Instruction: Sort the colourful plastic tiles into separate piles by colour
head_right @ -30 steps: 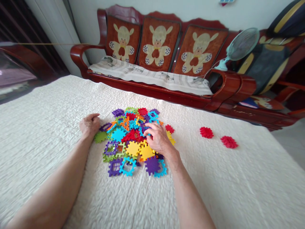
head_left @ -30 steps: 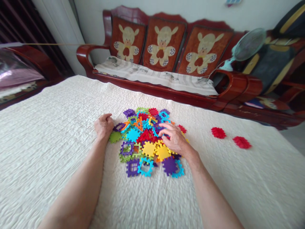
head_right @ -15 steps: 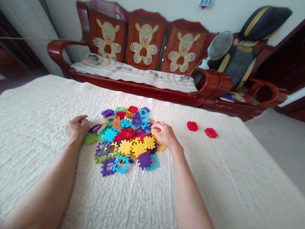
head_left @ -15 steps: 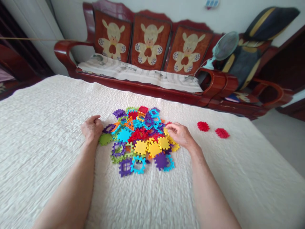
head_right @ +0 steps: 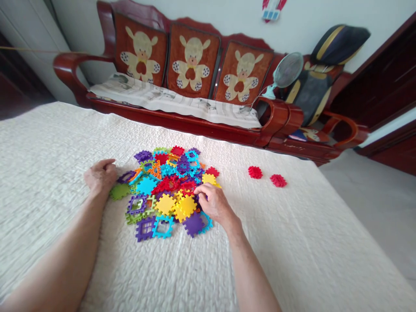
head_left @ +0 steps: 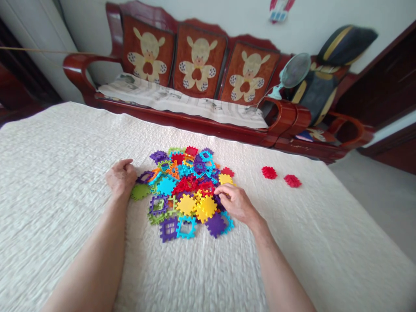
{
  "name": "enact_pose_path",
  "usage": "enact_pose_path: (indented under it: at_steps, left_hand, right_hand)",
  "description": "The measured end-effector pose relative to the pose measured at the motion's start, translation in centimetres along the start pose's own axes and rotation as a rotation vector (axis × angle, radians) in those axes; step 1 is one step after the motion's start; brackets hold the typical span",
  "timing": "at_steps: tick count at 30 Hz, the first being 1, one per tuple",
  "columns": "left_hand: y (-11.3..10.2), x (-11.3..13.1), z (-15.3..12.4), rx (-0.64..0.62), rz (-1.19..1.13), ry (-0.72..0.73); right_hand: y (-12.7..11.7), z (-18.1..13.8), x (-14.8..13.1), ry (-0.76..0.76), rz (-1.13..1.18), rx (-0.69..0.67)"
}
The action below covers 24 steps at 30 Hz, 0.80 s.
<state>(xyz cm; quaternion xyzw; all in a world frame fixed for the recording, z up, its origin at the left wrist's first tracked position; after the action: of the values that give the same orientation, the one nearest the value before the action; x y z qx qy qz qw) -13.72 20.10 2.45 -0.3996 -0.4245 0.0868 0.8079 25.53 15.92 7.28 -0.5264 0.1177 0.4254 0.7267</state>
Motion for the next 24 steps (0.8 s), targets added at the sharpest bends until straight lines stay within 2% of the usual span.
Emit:
enact_pose_path:
  at_steps: [2,5,12,18,21,24]
  left_hand:
    - [0.0,-0.1,0.1,0.01,-0.003,0.001]
    - [0.1,-0.2,0.2,0.022,-0.008,0.007]
    - [0.2,-0.5,0.2,0.036,-0.017,0.002]
    - [0.4,-0.9,0.4,0.036,-0.002,-0.009]
    - [0.5,-1.1,0.5,0.028,0.006,-0.027]
    - [0.8,-1.3,0.6,0.016,0.009,-0.036]
  right_hand:
    - [0.0,1.0,0.6,-0.019,-0.064,0.031]
    - [1.2,2.1,1.1,-0.052,-0.127,-0.031]
    - [3.4,3.0,1.5,0.012,-0.203,-0.112]
    - [3.6,3.3,1.5,0.138,-0.283,-0.064]
    - [4.5,3.5,1.3,0.138,-0.338,-0.08]
    - [4.4,4.1,0.9,0.109,-0.25,-0.032]
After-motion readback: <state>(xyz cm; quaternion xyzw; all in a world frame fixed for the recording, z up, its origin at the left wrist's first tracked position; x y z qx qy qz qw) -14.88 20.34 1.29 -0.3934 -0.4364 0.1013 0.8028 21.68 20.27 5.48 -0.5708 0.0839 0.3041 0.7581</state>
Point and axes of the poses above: each hand's wrist, its own z-axis towards the middle knuckle, its own y-axis out of the palm, x = y × z, the point moved 9 cm from there along z, towards the middle knuckle, and after that the axes turned 13 degrees about x, right-handed, at the moved point
